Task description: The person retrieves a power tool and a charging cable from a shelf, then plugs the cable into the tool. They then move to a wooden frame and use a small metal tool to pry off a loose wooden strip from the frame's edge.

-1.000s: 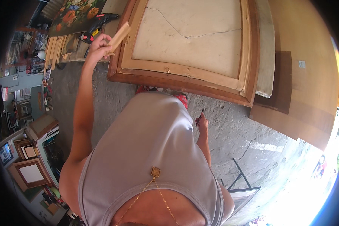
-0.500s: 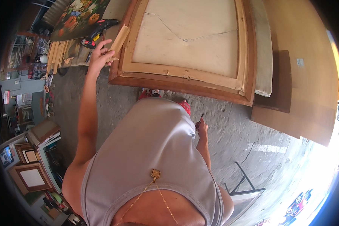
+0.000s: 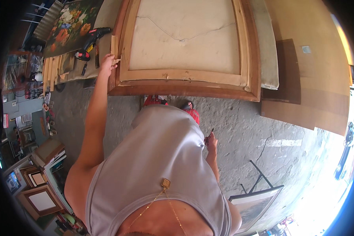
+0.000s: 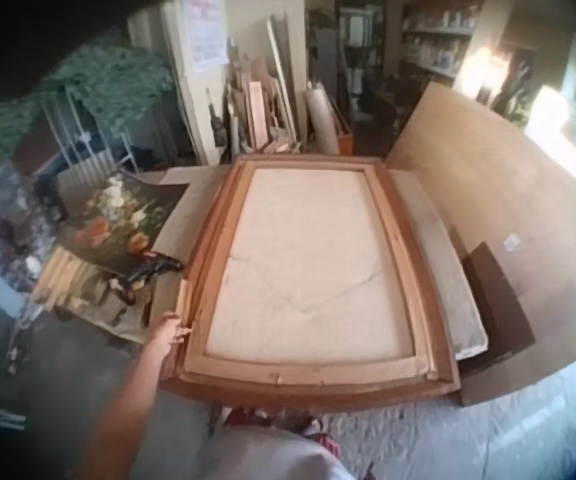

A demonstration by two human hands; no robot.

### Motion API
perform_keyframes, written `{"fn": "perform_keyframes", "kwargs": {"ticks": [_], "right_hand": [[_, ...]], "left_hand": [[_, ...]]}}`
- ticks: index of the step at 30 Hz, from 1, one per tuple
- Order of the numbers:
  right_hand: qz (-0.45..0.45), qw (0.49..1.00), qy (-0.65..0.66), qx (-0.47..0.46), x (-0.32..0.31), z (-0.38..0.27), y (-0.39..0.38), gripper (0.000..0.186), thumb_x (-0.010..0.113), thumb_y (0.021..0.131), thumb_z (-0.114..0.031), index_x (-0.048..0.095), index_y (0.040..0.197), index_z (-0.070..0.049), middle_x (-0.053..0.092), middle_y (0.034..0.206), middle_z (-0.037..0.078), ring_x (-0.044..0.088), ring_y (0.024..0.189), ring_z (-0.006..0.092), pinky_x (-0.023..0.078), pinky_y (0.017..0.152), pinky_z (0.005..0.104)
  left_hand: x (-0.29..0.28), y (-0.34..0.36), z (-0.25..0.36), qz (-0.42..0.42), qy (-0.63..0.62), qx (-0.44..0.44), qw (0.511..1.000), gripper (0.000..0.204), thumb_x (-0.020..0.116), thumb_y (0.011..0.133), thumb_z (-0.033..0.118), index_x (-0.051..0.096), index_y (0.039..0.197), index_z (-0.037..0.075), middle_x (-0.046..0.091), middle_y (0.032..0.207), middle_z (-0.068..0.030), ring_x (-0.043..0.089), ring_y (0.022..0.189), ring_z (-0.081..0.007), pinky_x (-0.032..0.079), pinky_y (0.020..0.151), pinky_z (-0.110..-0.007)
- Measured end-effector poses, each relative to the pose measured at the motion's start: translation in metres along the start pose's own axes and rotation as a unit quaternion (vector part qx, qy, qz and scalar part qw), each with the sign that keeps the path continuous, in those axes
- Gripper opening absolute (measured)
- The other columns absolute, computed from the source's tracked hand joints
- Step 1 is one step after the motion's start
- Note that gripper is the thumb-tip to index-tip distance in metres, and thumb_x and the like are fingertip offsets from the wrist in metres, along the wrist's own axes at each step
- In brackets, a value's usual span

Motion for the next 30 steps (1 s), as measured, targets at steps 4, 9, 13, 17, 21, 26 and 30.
{"fn": "perform_keyframes", "kwargs": {"ticks": [4,9,13,17,21,26,30], "right_hand": [[0.016,0.999,-0.034,0.012,0.01,-0.004,-0.016,0.048,0.059,0.083,-0.042,0.044,0.048,-0.013,0.039,0.047,-0.001,0.033,0.04,0.0118,0.025,0.04,0.0304],[0.017,0.999,-0.043,0.009,0.028,-0.012,-0.016,0.048,0.058,0.083,-0.044,0.047,0.049,-0.011,0.042,0.048,-0.001,0.035,0.042,0.0125,0.027,0.042,0.0308],[-0.016,1.0,-0.027,0.004,0.036,-0.01,0.006,0.043,0.054,0.087,-0.038,0.045,0.057,-0.01,0.057,0.058,0.009,0.046,0.04,0.0146,0.029,0.034,0.0273],[-0.037,0.999,0.0,0.009,0.039,-0.012,0.019,0.041,0.054,0.088,-0.038,0.047,0.06,-0.008,0.058,0.062,0.01,0.054,0.045,0.017,0.03,0.034,0.0269],[-0.062,0.998,-0.006,0.002,0.037,-0.021,0.022,0.04,0.054,0.088,-0.038,0.047,0.063,-0.008,0.058,0.064,0.01,0.06,0.05,0.0195,0.032,0.033,0.027],[-0.045,0.999,-0.013,0.019,0.035,-0.024,0.025,0.041,0.053,0.089,-0.038,0.046,0.061,-0.008,0.058,0.063,0.01,0.059,0.05,0.0196,0.032,0.033,0.0268],[-0.053,0.998,-0.011,0.022,0.035,-0.023,0.031,0.043,0.052,0.089,-0.038,0.045,0.059,-0.008,0.058,0.062,0.011,0.059,0.049,0.0197,0.031,0.032,0.0268]], "left_hand": [[0.021,0.012,0.01,0.023,0.087,-0.031,0.995,0.019,0.051,0.085,0.014,0.054,0.1,0.005,0.06,0.083,-0.0099,0.061,0.056,-0.0176,0.049,0.044,-0.028],[0.03,0.008,0.034,0.013,0.206,-0.034,0.978,0.018,0.052,0.084,0.018,0.054,0.096,0.005,0.06,0.079,-0.0105,0.059,0.052,-0.0184,0.049,0.042,-0.029],[0.029,0.02,0.023,0.019,0.116,-0.092,0.989,0.018,0.051,0.086,0.022,0.052,0.098,0.008,0.058,0.077,-0.0102,0.058,0.051,-0.0198,0.049,0.041,-0.031],[0.03,0.012,0.021,-0.011,0.14,-0.122,0.982,0.019,0.05,0.088,0.024,0.05,0.101,0.01,0.058,0.081,-0.0099,0.059,0.053,-0.021,0.049,0.042,-0.032],[0.031,0.019,0.017,-0.036,0.073,-0.132,0.988,0.021,0.049,0.089,0.026,0.048,0.105,0.013,0.058,0.088,-0.0103,0.06,0.055,-0.0213,0.049,0.044,-0.033],[0.026,0.018,-0.001,0.02,-0.088,-0.189,0.978,0.025,0.049,0.09,0.03,0.047,0.108,0.014,0.059,0.092,-0.0094,0.06,0.057,-0.02,0.047,0.047,-0.032],[0.032,0.003,0.006,0.077,-0.111,-0.168,0.976,0.024,0.048,0.091,0.028,0.047,0.109,0.012,0.059,0.093,-0.009,0.061,0.057,-0.0201,0.046,0.046,-0.032]]}}
Point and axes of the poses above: each hand's wrist, its own y-axis towards the middle knuckle, its own x-axis out of the palm, z = x × y, the point moved 5 cm from there along y, towards the middle knuckle
